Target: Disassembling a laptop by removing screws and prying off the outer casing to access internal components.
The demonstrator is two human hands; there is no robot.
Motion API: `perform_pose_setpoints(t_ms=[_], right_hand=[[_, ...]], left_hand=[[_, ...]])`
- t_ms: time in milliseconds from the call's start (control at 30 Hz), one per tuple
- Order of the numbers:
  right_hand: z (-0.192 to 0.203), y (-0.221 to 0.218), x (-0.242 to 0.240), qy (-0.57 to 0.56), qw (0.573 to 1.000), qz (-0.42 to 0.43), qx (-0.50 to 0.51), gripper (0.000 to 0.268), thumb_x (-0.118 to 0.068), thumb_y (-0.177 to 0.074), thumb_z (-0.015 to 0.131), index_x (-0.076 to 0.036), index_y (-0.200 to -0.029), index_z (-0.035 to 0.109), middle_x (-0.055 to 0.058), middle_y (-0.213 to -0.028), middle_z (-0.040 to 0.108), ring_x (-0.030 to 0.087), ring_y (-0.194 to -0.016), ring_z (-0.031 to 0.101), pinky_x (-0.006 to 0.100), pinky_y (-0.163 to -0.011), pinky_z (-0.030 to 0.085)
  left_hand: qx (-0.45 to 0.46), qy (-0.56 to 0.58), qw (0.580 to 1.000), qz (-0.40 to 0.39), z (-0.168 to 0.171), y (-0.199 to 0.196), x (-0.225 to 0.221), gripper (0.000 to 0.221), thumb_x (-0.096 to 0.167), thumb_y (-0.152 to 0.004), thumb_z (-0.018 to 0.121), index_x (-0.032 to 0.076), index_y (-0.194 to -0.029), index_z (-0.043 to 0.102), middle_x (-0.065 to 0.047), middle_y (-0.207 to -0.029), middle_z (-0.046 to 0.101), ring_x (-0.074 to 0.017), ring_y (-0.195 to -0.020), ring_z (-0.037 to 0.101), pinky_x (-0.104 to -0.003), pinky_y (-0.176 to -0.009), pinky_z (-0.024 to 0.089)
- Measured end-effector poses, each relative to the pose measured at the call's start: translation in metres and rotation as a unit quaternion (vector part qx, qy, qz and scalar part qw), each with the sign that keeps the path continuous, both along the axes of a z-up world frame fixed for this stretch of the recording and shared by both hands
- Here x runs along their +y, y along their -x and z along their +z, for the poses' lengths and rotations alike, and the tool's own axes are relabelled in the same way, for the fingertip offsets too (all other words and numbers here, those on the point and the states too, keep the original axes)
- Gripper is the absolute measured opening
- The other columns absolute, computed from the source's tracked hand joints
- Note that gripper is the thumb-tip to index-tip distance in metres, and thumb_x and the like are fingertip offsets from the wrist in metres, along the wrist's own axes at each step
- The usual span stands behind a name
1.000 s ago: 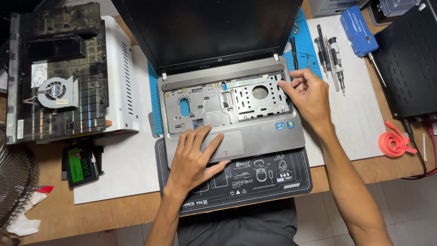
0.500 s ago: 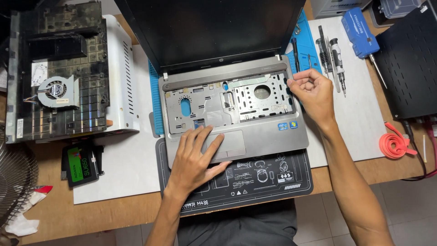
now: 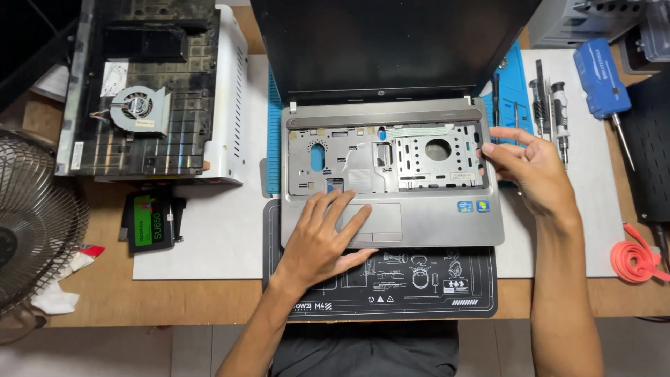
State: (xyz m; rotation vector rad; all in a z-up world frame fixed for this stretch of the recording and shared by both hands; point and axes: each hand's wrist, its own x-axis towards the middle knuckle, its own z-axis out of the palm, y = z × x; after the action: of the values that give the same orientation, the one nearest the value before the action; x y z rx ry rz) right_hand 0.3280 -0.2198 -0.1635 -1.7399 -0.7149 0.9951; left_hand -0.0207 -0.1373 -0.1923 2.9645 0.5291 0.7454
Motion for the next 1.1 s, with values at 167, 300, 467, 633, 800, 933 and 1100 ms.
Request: perform_pose_setpoints(t_ms=[167, 300, 467, 633, 800, 933, 1100], right_hand=[[-0.007, -0.010, -0.001, 0.044, 0.999, -0.013, 0.028, 0.061, -0.027, -0.091, 0.073, 0.000, -0.144, 0.056, 0.003, -0.103, 0.074, 0.002, -0.083, 0.065, 0.014, -0.070, 0.050], [-0.012, -0.014, -0.003, 0.028, 0.995, 0.008, 0.093, 0.050, -0.020, -0.093, 0.069, -0.011, -0.139, 0.050, 0.002, -0.104, 0.070, 0.009, -0.091, 0.064, 0.023, -0.080, 0.047], [-0.013, -0.021, -0.007, 0.008, 0.989, 0.046, 0.138, 0.045, -0.015, -0.097, 0.063, -0.015, -0.139, 0.048, 0.008, -0.103, 0.066, 0.015, -0.089, 0.063, 0.027, -0.080, 0.051], [-0.004, -0.016, -0.005, 0.042, 0.989, 0.061, 0.130, 0.048, -0.011, -0.099, 0.055, -0.015, -0.145, 0.043, 0.017, -0.113, 0.059, 0.024, -0.096, 0.058, 0.038, -0.084, 0.047], [-0.011, -0.023, -0.007, 0.044, 0.988, 0.070, 0.133, 0.051, -0.006, -0.097, 0.056, -0.018, -0.145, 0.042, 0.015, -0.106, 0.056, 0.024, -0.095, 0.056, 0.037, -0.085, 0.045], [-0.001, -0.011, -0.004, 0.038, 0.987, 0.069, 0.139, 0.052, -0.002, -0.098, 0.053, -0.014, -0.147, 0.042, 0.017, -0.113, 0.057, 0.023, -0.100, 0.054, 0.036, -0.091, 0.043], [0.030, 0.017, 0.005, 0.105, 0.990, -0.005, 0.097, 0.062, -0.012, -0.095, 0.049, -0.007, -0.155, 0.035, 0.012, -0.137, 0.057, 0.022, -0.124, 0.053, 0.033, -0.108, 0.038]], left_hand=[[-0.004, -0.002, 1.000, 0.003, -0.001, 0.001, -0.001, 0.070, 0.061, -0.089, 0.073, 0.009, -0.134, 0.062, -0.023, -0.134, 0.061, -0.0385, -0.119, 0.061, -0.054, -0.103, 0.050], [0.001, -0.014, 1.000, 0.006, -0.006, 0.002, -0.001, 0.074, 0.065, -0.090, 0.071, 0.009, -0.137, 0.061, -0.025, -0.135, 0.061, -0.0398, -0.122, 0.061, -0.055, -0.105, 0.050], [-0.002, -0.021, 1.000, 0.007, -0.005, 0.002, -0.002, 0.075, 0.065, -0.089, 0.071, 0.008, -0.137, 0.060, -0.026, -0.136, 0.061, -0.0399, -0.123, 0.061, -0.055, -0.106, 0.050], [-0.008, -0.029, 1.000, 0.009, -0.008, 0.004, -0.003, 0.076, 0.065, -0.089, 0.073, 0.007, -0.137, 0.060, -0.027, -0.138, 0.060, -0.0405, -0.126, 0.060, -0.057, -0.108, 0.049], [-0.014, -0.034, 0.999, 0.006, -0.011, 0.005, -0.005, 0.080, 0.063, -0.088, 0.077, 0.004, -0.139, 0.057, -0.028, -0.140, 0.060, -0.0418, -0.129, 0.060, -0.057, -0.112, 0.047], [-0.011, -0.061, 0.998, 0.033, -0.011, 0.013, -0.013, 0.081, 0.061, -0.088, 0.080, 0.005, -0.140, 0.056, -0.026, -0.140, 0.060, -0.0418, -0.131, 0.059, -0.057, -0.112, 0.047], [0.004, -0.032, 0.978, 0.208, -0.027, 0.038, -0.020, 0.110, 0.085, -0.081, 0.070, 0.010, -0.154, 0.039, -0.024, -0.157, 0.041, -0.0399, -0.144, 0.045, -0.059, -0.121, 0.036]])
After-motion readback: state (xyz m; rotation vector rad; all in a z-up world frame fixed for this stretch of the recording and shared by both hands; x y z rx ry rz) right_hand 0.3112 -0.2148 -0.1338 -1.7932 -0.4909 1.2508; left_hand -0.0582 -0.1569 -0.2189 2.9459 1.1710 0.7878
